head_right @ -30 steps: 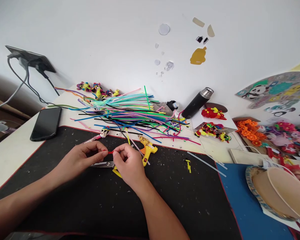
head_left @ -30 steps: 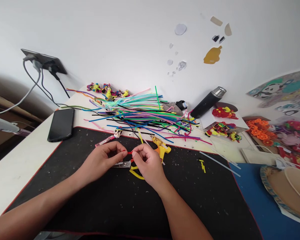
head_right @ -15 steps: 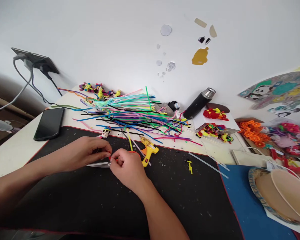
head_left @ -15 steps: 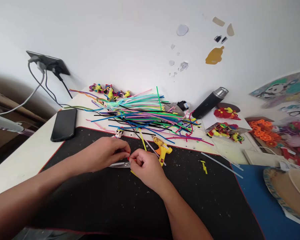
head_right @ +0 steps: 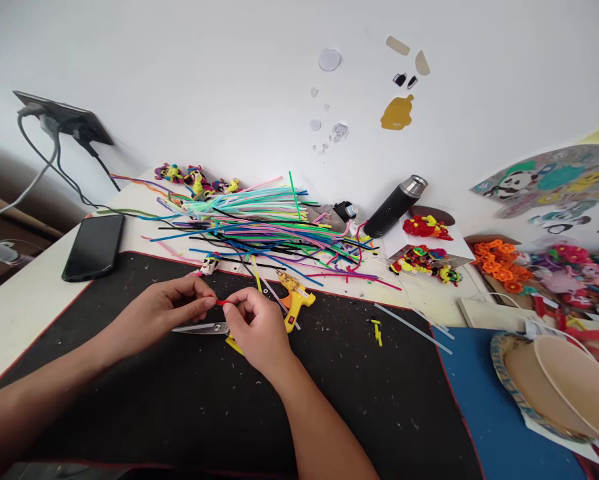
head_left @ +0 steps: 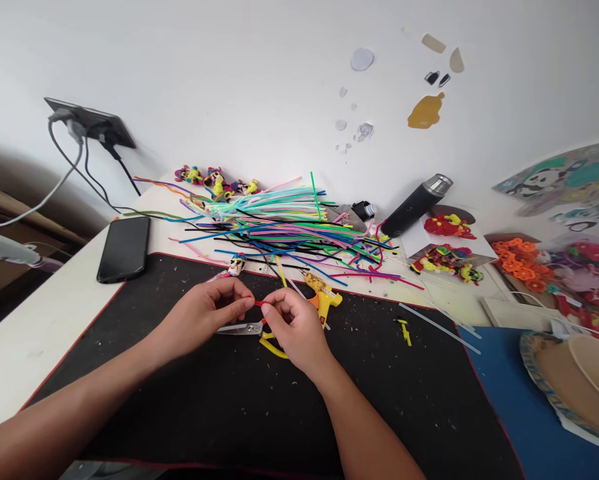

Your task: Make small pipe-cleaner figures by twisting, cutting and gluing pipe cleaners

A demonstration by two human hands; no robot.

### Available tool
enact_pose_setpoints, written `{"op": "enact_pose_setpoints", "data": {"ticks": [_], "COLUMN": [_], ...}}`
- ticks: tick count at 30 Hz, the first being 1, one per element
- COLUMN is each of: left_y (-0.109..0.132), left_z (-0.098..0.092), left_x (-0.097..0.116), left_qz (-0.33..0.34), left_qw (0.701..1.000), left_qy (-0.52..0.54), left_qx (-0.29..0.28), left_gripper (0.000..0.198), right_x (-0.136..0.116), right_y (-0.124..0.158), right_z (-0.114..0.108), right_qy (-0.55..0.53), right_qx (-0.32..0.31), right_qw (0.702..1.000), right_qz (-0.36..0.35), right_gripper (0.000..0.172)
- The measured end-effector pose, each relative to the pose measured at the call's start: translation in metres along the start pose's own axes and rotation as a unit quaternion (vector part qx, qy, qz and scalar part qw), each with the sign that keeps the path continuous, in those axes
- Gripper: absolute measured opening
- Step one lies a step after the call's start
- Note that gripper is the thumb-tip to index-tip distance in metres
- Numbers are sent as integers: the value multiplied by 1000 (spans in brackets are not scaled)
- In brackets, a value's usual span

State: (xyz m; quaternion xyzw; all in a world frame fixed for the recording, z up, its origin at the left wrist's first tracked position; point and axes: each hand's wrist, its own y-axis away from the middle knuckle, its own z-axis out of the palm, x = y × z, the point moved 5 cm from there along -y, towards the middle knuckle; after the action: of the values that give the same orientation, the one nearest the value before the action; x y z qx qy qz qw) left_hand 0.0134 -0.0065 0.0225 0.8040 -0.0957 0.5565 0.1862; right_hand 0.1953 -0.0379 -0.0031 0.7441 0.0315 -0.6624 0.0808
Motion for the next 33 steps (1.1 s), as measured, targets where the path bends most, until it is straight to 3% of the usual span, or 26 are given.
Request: {"op": "enact_pose_setpoints", "data": {"ticks": [8, 17, 22, 24, 27, 33], "left_y": [4, 2, -8, -11, -11, -1], "left_z": [2, 2, -2, -4, -7, -5], "left_x": [-2, 4, 34, 38, 27, -1], "left_qz": [-3, 4, 113, 125, 91, 7], "left_qw": [1000, 998, 958, 946, 959, 994], "left_qy": [-20, -57, -226, -257, -232, -76], "left_qx": [7, -28, -135, -153, -138, -74], "left_gripper": [42, 45, 28, 26, 30, 45], "right_x": [-5, -10, -11, -11, -10, -6], "right_y": [1, 4, 3, 3, 3, 3], "right_z": [0, -1, 2, 3, 3, 0], "right_qy": [-8, 54, 113, 121, 109, 62], "right_qx": [2, -6, -27, -24, -27, -5], "right_qw": [1000, 998, 992, 991, 993, 998], "right_qz": [-4, -26, -53, -49, -33, -14], "right_gripper": [16, 8, 5, 7, 5, 10]}}
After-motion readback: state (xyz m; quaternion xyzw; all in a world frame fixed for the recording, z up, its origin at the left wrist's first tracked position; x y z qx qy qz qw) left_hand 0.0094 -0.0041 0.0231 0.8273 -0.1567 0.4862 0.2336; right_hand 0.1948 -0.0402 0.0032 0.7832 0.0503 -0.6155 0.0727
